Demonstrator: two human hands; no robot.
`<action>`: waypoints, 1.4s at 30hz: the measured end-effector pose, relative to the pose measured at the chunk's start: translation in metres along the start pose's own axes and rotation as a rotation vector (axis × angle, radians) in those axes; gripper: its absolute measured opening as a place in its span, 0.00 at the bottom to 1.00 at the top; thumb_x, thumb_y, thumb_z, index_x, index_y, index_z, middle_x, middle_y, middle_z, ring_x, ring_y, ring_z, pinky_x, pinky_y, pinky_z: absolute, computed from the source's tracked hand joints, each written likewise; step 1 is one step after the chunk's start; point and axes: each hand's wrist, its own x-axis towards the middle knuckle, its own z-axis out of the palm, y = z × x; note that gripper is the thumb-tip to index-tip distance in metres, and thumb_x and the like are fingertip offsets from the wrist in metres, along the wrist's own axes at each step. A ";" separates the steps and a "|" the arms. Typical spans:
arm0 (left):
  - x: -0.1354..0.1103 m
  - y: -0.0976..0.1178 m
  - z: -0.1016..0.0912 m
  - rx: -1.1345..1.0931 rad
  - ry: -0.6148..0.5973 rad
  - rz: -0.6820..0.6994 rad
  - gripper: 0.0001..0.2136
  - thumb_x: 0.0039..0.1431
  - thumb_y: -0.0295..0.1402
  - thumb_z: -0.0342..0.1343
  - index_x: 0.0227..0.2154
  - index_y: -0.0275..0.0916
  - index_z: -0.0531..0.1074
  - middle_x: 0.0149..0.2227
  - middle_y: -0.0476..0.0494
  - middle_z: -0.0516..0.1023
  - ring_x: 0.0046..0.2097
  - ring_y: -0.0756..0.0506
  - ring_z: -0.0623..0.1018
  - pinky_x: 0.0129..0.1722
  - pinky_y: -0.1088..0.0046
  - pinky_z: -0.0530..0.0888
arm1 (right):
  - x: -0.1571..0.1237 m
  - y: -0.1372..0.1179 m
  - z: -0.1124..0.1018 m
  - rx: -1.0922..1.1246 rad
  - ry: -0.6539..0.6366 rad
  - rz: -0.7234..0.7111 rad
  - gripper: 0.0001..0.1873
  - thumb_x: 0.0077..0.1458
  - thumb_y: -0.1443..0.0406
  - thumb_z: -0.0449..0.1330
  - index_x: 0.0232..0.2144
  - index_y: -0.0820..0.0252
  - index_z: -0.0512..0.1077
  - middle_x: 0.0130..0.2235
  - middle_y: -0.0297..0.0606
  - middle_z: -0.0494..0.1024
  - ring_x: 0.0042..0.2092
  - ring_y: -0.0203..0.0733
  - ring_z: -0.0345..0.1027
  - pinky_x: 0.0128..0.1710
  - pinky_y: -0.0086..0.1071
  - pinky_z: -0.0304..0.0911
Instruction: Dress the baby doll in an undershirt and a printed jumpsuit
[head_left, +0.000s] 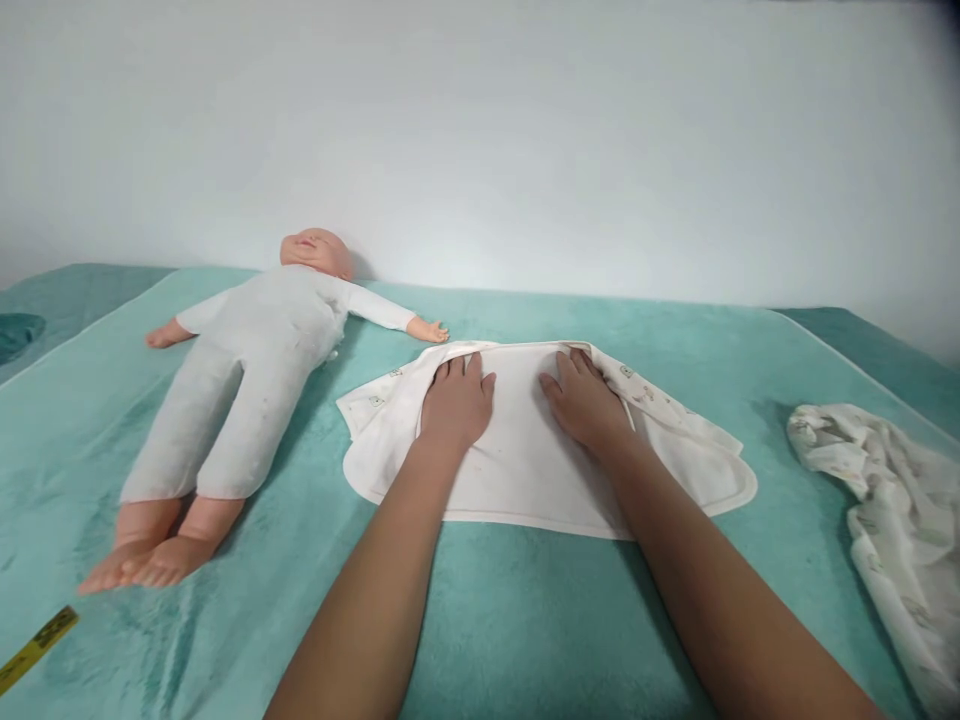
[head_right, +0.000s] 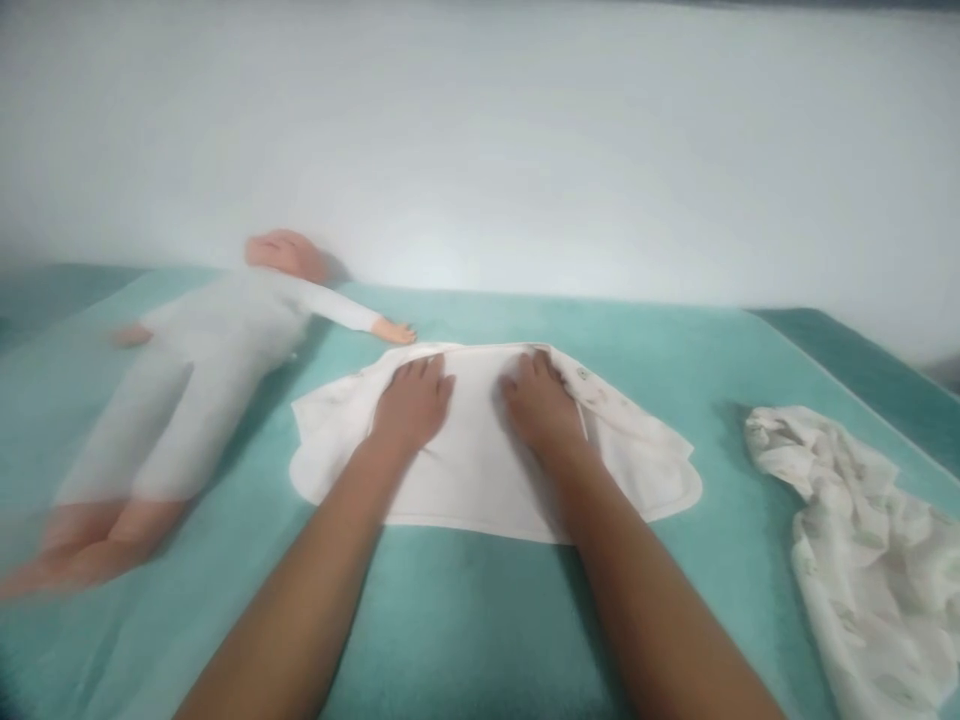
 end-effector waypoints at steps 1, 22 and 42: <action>0.000 0.000 0.000 0.006 0.006 0.003 0.24 0.69 0.40 0.37 0.62 0.34 0.59 0.62 0.32 0.64 0.63 0.34 0.62 0.62 0.55 0.62 | -0.002 -0.001 0.002 -0.014 -0.001 -0.024 0.24 0.65 0.57 0.43 0.56 0.67 0.62 0.63 0.56 0.61 0.66 0.58 0.49 0.63 0.50 0.51; -0.017 0.027 0.000 0.021 -0.093 0.198 0.23 0.69 0.31 0.34 0.62 0.27 0.58 0.68 0.29 0.54 0.70 0.37 0.52 0.68 0.53 0.53 | -0.006 -0.012 0.013 -0.109 -0.063 -0.336 0.29 0.66 0.61 0.40 0.64 0.68 0.56 0.68 0.48 0.53 0.69 0.53 0.47 0.64 0.52 0.50; -0.047 0.026 -0.001 0.090 -0.065 0.205 0.24 0.69 0.35 0.35 0.64 0.31 0.57 0.69 0.38 0.51 0.70 0.39 0.50 0.69 0.52 0.50 | -0.032 -0.012 0.019 -0.184 0.024 -0.292 0.31 0.67 0.58 0.39 0.65 0.70 0.56 0.68 0.49 0.54 0.69 0.52 0.45 0.66 0.49 0.45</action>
